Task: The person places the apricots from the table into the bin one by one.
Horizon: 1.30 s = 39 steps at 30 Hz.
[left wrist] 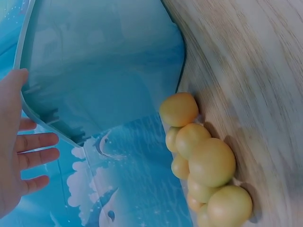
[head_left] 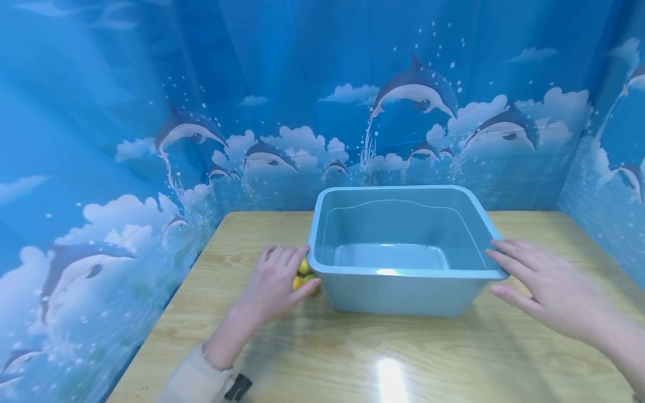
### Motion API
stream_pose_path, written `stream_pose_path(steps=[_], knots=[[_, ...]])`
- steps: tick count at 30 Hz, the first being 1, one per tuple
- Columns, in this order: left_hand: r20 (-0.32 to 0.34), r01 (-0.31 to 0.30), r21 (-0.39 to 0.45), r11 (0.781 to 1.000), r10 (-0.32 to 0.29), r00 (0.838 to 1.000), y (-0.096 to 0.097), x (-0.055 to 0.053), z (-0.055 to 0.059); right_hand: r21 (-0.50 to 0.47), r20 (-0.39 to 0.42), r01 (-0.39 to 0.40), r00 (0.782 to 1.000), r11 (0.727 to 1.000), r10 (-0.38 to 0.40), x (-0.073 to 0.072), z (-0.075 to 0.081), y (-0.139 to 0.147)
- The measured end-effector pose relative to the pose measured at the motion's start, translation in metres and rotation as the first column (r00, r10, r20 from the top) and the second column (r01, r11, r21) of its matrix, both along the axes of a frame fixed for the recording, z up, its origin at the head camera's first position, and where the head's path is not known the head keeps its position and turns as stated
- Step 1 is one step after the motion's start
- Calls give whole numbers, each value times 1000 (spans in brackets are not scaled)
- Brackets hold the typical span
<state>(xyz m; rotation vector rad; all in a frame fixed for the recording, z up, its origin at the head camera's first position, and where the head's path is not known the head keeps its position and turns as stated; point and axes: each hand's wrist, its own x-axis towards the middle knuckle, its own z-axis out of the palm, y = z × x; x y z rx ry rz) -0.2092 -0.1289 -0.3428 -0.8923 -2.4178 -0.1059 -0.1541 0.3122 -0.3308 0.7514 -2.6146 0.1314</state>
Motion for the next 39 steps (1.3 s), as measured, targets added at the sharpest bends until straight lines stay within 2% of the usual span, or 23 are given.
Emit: stream_pose_path(steps=[3,9,12,15,20,22,27,35,39], knots=[[16,-2,10,1000,2,1000,-5,-2,-3,39,53,-24,998,999,22,1,0,-6],[78,-30,1,1000,30,997,-20,-9,-8,94,39,-68,997,993,65,4,0,-14],[113,-48,-18,999,49,992,-33,-15,-13,82,60,-82,995,993,77,2,-2,-16],[120,-55,-33,998,59,991,-46,-23,-20,58,59,-101,993,993,98,2,-5,-13],[167,-122,-67,990,132,977,-67,-30,-31,50,36,-120,992,991,119,3,-9,-11],[168,-134,-98,986,149,974,-76,-29,-36,51,32,-125,992,991,124,3,-10,-12],[118,-101,-157,982,120,986,-95,-27,-50,72,18,-127,992,989,126,2,-12,-13],[187,-118,-219,969,160,969,-110,-21,-68,83,-6,-129,992,988,130,3,-13,-13],[181,-97,-234,967,141,973,-113,-17,-74,77,-2,-134,991,988,134,2,-14,-13]])
